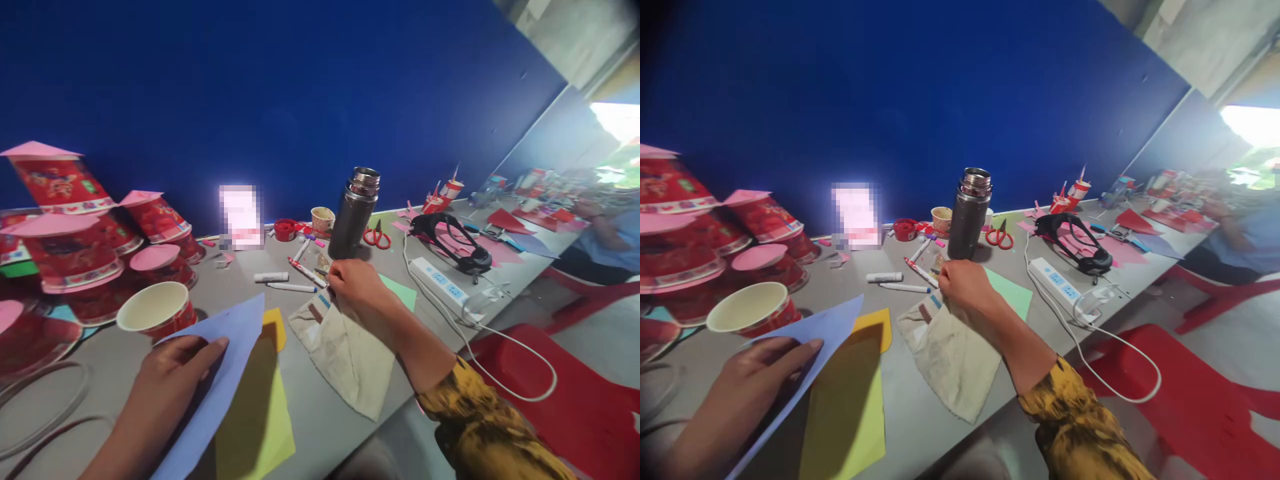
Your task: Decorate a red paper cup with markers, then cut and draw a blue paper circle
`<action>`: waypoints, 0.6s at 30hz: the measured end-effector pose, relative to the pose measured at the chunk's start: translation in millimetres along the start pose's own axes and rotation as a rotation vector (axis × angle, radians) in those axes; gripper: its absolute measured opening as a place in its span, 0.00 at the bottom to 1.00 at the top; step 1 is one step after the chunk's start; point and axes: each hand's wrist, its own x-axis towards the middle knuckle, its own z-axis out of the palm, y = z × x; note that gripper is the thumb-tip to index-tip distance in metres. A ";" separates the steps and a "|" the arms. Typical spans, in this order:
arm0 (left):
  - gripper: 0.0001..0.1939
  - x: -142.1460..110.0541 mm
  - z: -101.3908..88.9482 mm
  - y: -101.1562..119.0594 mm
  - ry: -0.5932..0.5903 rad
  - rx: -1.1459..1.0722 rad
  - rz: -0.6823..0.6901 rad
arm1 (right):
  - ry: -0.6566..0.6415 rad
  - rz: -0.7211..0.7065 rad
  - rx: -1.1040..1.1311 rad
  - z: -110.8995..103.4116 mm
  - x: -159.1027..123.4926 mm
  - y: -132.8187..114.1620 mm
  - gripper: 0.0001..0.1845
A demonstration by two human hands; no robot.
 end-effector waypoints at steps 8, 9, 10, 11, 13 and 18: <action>0.22 -11.2 2.5 9.1 0.022 0.134 0.073 | -0.019 0.114 -0.111 -10.3 3.4 17.7 0.16; 0.22 -11.7 3.1 9.0 0.031 0.133 0.069 | -0.038 0.127 -0.126 -13.0 3.7 25.4 0.14; 0.23 -11.8 3.6 8.8 0.039 0.130 0.063 | -0.065 0.134 -0.135 -15.0 3.6 33.0 0.12; 0.23 -11.4 4.1 8.5 0.041 0.123 0.058 | -0.096 0.131 -0.139 -15.9 3.2 39.8 0.10; 0.23 -9.4 4.9 7.7 0.039 0.092 0.047 | -0.152 0.107 -0.132 -14.9 1.9 50.3 0.08; 0.21 -2.4 6.5 2.8 0.054 -0.023 0.019 | -0.216 0.056 -0.105 -2.9 1.0 60.7 0.10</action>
